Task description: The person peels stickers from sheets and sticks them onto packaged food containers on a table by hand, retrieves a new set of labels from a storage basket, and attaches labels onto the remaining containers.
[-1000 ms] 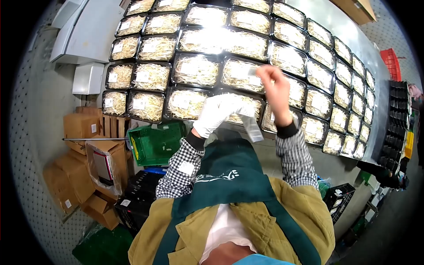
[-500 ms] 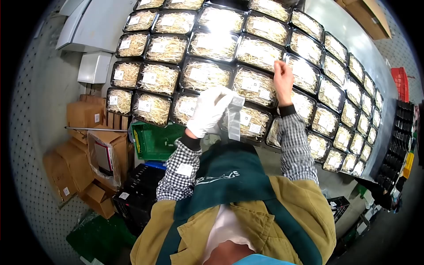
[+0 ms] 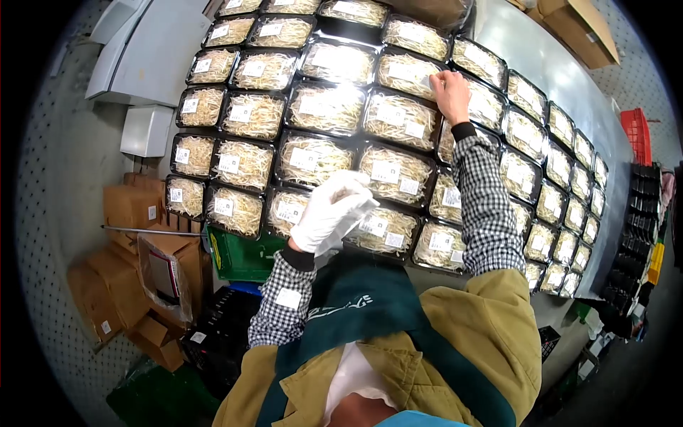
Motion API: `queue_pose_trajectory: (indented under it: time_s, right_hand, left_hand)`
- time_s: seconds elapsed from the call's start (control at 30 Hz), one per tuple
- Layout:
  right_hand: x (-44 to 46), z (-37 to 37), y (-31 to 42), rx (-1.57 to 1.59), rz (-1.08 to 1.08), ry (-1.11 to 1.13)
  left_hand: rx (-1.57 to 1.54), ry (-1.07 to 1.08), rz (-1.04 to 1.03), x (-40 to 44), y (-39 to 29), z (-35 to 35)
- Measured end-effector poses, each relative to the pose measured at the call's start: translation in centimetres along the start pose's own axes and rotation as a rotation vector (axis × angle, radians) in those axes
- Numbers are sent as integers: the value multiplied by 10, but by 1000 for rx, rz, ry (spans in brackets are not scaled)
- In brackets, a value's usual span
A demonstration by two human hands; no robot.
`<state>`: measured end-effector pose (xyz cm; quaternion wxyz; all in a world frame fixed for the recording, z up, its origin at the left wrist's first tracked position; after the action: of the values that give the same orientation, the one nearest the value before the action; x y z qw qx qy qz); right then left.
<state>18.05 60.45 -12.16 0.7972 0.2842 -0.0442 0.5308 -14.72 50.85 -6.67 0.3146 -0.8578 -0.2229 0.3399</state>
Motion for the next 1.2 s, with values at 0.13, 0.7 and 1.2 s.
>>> queue_pose_trajectory:
  time_s: [0.13, 0.7, 1.2]
  right_hand:
    - [5, -33, 1, -168, 122, -4]
    - [36, -26, -42, 501, -287, 55]
    - [-35, -45, 98, 649, -247, 621]
  left_hand:
    - [-49, -221, 10, 2, -6, 22]
    - [473, -34, -93, 48, -7, 10]
    - [726, -555, -323, 0, -36, 69]
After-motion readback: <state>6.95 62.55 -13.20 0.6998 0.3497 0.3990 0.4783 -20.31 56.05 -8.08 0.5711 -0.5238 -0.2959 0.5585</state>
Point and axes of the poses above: each hand's wrist, its own x-axis towards the middle knuckle, its own z-axis out of the back of the hand, y = z × x, the point moved 9 cm from there along x, towards the middle knuckle, and after that the axes turned 2 degrees about z, right-handed, at the moved point
